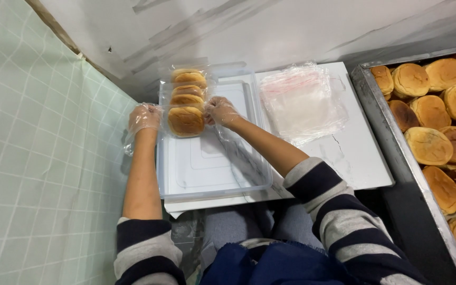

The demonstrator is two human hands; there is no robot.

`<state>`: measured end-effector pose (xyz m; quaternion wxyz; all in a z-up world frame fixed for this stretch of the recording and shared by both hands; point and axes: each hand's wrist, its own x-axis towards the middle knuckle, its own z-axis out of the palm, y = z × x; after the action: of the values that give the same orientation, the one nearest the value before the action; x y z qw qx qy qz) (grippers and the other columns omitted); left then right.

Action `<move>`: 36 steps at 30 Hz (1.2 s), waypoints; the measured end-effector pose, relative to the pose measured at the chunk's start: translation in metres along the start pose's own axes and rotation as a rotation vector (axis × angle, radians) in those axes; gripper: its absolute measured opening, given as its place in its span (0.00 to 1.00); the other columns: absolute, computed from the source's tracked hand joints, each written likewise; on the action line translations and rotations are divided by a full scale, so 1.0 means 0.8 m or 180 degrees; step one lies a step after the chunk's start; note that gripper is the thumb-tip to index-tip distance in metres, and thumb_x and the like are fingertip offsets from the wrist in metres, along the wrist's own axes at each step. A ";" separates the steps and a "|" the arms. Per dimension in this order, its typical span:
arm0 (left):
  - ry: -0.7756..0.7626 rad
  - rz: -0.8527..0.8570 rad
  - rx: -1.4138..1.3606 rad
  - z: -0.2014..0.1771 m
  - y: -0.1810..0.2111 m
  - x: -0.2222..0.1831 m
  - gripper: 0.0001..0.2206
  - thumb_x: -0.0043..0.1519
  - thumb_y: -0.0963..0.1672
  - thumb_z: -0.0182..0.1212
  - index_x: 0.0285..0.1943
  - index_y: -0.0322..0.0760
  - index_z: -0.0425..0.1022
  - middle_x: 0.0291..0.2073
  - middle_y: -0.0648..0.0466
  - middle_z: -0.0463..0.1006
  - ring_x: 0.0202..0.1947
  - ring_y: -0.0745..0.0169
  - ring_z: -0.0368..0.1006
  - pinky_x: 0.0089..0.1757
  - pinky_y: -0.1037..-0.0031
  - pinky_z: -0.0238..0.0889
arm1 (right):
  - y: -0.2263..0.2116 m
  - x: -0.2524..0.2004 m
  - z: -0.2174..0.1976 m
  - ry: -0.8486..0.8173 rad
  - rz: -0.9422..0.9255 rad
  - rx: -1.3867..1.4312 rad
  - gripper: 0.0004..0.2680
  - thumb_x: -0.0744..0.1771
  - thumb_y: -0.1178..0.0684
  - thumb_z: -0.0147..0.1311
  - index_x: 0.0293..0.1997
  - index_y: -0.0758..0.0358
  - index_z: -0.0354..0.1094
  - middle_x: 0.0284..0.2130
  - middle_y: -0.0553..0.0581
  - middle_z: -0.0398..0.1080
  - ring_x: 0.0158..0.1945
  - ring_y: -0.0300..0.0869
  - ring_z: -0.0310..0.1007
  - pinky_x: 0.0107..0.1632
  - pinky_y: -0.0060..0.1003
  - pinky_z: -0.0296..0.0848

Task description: The person is individually bagging bread buns from a large metal tray and placing the bagged buns into a plastic container.

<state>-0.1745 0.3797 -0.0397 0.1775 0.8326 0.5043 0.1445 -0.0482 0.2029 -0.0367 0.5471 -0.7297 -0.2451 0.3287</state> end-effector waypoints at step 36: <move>-0.0651 0.1601 -0.0666 0.220 0.313 -0.110 0.09 0.51 0.44 0.55 0.39 0.40 0.71 0.31 0.48 0.74 0.38 0.48 0.71 0.39 0.63 0.65 | 0.113 -0.256 -0.399 0.2639 -0.0759 0.0538 0.03 0.60 0.54 0.54 0.31 0.60 0.67 0.24 0.53 0.69 0.31 0.36 0.69 0.36 0.27 0.70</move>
<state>0.0575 0.1674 -0.0923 0.2709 0.9190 0.2438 0.1506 0.0546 -0.1728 -0.0209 0.6912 -0.7192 -0.0595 -0.0384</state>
